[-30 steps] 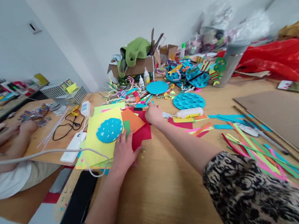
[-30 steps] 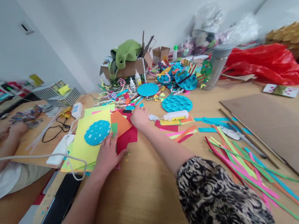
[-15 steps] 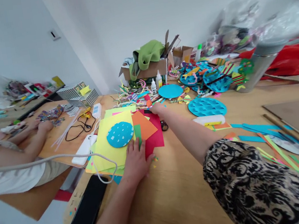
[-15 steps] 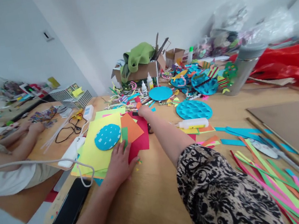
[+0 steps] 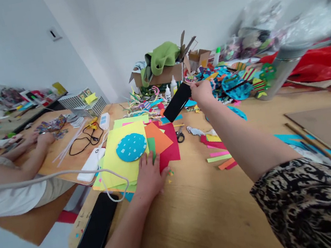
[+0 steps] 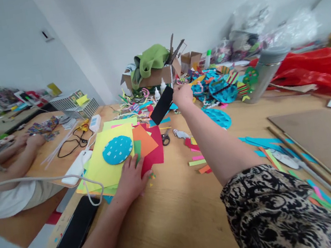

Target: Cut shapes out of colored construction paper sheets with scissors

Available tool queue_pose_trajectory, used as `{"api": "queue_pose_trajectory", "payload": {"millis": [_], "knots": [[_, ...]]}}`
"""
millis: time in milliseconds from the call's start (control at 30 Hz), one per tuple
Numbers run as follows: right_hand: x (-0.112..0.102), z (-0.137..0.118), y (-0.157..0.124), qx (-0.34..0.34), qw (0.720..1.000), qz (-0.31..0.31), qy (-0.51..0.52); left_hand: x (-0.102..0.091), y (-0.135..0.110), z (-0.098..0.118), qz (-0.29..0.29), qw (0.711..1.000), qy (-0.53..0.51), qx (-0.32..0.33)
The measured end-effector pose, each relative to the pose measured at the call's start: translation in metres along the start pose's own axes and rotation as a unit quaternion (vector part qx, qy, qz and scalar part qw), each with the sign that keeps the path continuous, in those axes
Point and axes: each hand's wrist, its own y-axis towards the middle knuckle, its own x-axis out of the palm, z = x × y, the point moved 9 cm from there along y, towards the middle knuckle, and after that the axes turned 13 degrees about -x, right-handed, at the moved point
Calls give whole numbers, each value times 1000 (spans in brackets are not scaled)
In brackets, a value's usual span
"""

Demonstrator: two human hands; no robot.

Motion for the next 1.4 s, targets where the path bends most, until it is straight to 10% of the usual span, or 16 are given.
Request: {"api": "queue_pose_trajectory", "payload": {"millis": [367, 567, 667, 767, 900, 1200, 1400], "knots": [[-43, 8, -99, 197, 963, -21, 183, -2, 1, -4, 42, 999, -18, 14], [-67, 3, -166, 248, 939, -38, 235, -38, -2, -8, 120, 966, -227, 10], [-80, -5, -191, 259, 930, -45, 256, -38, -3, -13, 38, 892, -448, -48], [-93, -13, -207, 272, 922, -48, 269, -19, -10, 2, -145, 758, -628, -104], [-107, -19, -215, 281, 916, -39, 285, -9, -31, 38, -359, 640, -672, -98], [-103, -27, -228, 295, 894, -84, 327, -21, -56, 50, -375, 613, -688, -104], [-100, -37, -257, 328, 866, -184, 331, -28, -90, 11, -386, 627, -666, -120]]}}
